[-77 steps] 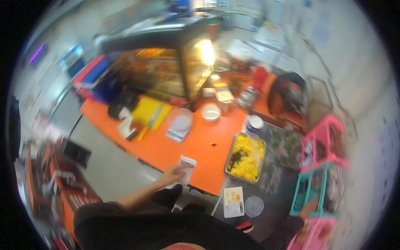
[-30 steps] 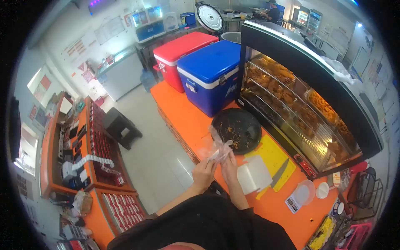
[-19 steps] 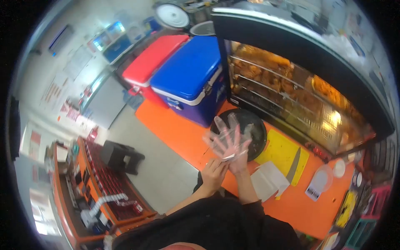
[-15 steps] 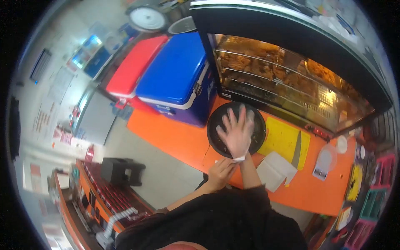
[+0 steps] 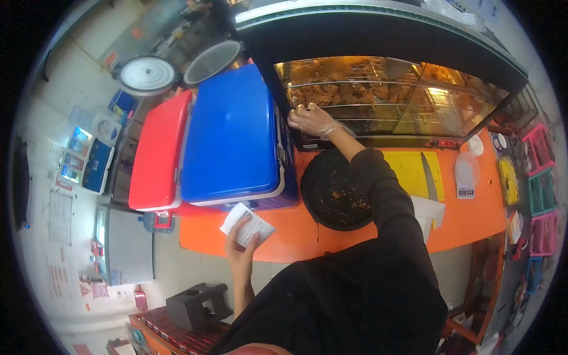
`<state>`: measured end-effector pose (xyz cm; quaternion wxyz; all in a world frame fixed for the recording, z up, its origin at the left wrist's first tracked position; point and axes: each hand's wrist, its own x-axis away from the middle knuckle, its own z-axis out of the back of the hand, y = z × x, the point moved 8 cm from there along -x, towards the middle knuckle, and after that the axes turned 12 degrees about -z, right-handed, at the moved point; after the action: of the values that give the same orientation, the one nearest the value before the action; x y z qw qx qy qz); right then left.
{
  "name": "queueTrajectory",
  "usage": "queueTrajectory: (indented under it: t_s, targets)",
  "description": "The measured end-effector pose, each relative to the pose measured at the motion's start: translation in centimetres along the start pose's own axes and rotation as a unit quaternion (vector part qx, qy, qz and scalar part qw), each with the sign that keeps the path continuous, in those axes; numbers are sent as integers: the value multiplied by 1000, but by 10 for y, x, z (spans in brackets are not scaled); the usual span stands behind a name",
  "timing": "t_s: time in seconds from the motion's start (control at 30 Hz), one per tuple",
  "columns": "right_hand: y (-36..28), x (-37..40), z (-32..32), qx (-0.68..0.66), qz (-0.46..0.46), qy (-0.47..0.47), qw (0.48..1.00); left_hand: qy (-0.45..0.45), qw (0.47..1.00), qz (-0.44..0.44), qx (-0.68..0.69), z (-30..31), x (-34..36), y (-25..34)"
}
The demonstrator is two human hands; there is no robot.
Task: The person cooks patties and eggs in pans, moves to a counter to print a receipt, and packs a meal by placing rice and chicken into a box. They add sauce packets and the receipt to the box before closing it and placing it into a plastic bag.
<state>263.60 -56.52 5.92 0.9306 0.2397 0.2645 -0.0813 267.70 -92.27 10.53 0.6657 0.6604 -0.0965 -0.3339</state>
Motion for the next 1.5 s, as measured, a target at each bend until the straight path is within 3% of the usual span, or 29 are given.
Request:
queueTrajectory:
  t_s: [0.07, 0.23, 0.47, 0.57, 0.63, 0.7, 0.73, 0.8, 0.83, 0.9, 0.93, 1.07, 1.13, 1.3, 1.37, 1.43, 1.5]
  targets:
    - [-3, -2, 6, 4, 25, 26, 999, -9, 1000, -2, 28, -2, -18, 7]
    - [-3, -10, 9, -15, 35, -22, 999, -45, 988, -14, 149, -20, -75, 19]
    - [34, 26, 21, 14, -4, -7, 1000, -90, 986, -71, 122, -41, -166, 24]
    - [68, 55, 38, -32, -61, 32, 997, -98, 987, -95, 90, -43, -190, 2]
    - [105, 79, 22, 52, -210, -56, 975, -99, 988, -93, 71, -49, -199, -8]
    - [124, 94, 52, 169, -292, 68, 939, -87, 988, -45, 117, -54, -196, -14]
    - [123, 90, 60, 166, -287, 59, 942, -85, 989, -34, 118, -55, -195, -16]
    - [154, 103, 56, 170, -489, -99, 850, -112, 990, -58, 71, -59, -195, -14]
    - [153, 103, 53, 168, -488, -104, 850, -112, 990, -53, 69, -58, -195, -16]
    - [151, 95, 62, 68, -462, 28, 884, -136, 988, -67, 24, -60, -195, -16]
    - [156, 89, 50, -18, -479, 7, 878, -136, 988, -68, 23, -61, -196, -15]
    - [136, 50, 34, -39, -493, 41, 868, -147, 986, -72, 14, -64, -196, -9]
    - [134, 51, 4, -170, -621, -56, 763, -147, 986, -83, 12, -62, -195, -12]
    - [98, 8, 27, -139, -616, -56, 773, -131, 987, -86, 36, -59, -196, -11]
    - [69, -12, 21, -40, -444, -39, 894, -134, 988, -63, 32, -57, -194, -16]
    - [93, -1, -13, -150, -483, -300, 809, -133, 988, -64, 41, -54, -193, -17]
    - [111, 3, -17, -238, -417, -330, 813, -131, 988, -71, 44, -56, -194, -18]
